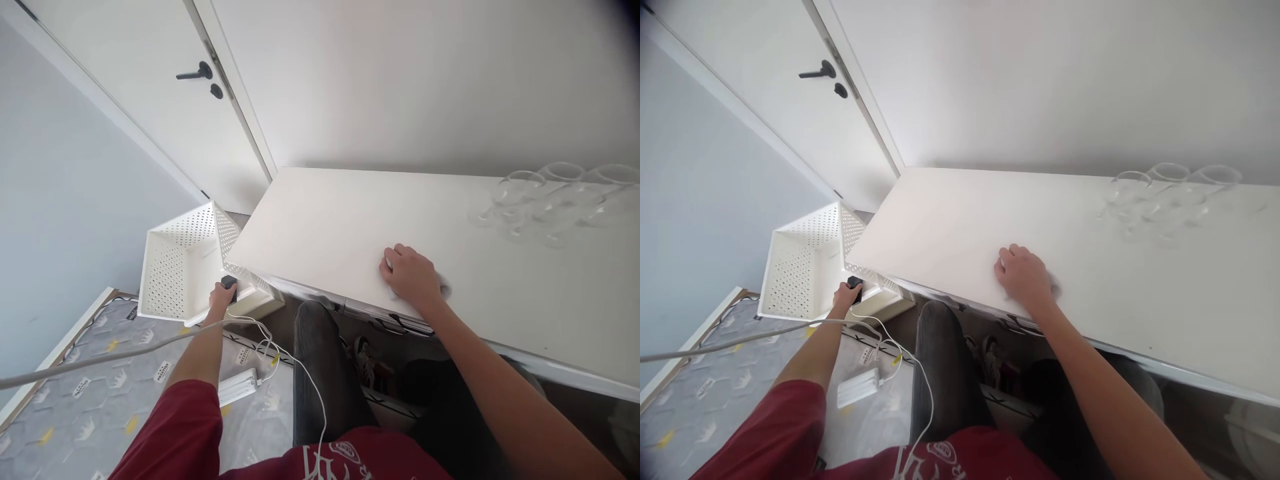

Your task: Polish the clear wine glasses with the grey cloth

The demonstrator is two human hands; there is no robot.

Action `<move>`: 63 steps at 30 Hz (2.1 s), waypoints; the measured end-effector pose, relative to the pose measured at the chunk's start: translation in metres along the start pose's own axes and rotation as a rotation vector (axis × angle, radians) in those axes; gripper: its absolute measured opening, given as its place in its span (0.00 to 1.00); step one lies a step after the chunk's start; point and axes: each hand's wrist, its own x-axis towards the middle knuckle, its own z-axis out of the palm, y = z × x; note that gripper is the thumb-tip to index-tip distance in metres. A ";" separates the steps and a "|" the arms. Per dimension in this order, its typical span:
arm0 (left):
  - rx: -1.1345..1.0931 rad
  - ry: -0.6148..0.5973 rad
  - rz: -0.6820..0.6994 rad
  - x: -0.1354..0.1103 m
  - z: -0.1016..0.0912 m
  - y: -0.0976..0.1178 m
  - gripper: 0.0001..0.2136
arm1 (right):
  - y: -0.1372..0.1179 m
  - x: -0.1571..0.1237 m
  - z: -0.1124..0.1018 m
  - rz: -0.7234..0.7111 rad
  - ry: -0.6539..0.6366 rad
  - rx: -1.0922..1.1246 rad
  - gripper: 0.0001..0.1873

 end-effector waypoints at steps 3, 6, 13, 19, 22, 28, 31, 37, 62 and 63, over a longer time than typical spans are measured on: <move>0.009 -0.004 -0.016 0.008 0.009 0.005 0.26 | 0.000 0.000 -0.001 0.012 -0.017 0.016 0.12; -0.001 0.016 -0.034 0.009 0.016 0.006 0.26 | 0.000 0.001 -0.001 0.020 -0.022 0.027 0.12; -0.033 0.052 -0.071 0.008 0.023 0.007 0.27 | 0.001 0.001 -0.001 0.017 -0.018 0.020 0.12; -0.057 0.058 -0.116 0.010 0.019 0.016 0.27 | 0.001 0.001 -0.001 0.016 -0.018 0.022 0.13; -0.068 0.075 -0.121 0.006 0.018 0.019 0.29 | 0.001 0.001 -0.001 0.022 -0.021 0.030 0.13; -0.102 0.067 -0.098 0.002 0.009 0.020 0.36 | 0.001 0.000 -0.001 0.028 -0.015 0.022 0.13; -0.152 0.106 -0.073 -0.004 -0.005 0.014 0.29 | 0.001 0.000 -0.001 0.033 -0.005 0.022 0.12; -0.250 0.335 -0.038 -0.060 -0.037 -0.032 0.13 | 0.001 0.000 -0.001 0.032 0.003 0.036 0.12; -0.423 -0.324 0.726 -0.373 0.134 -0.071 0.16 | 0.001 -0.001 -0.002 0.049 0.006 0.086 0.11; -0.411 -0.332 0.724 -0.373 0.133 -0.070 0.15 | 0.001 -0.001 -0.002 0.049 0.007 0.083 0.11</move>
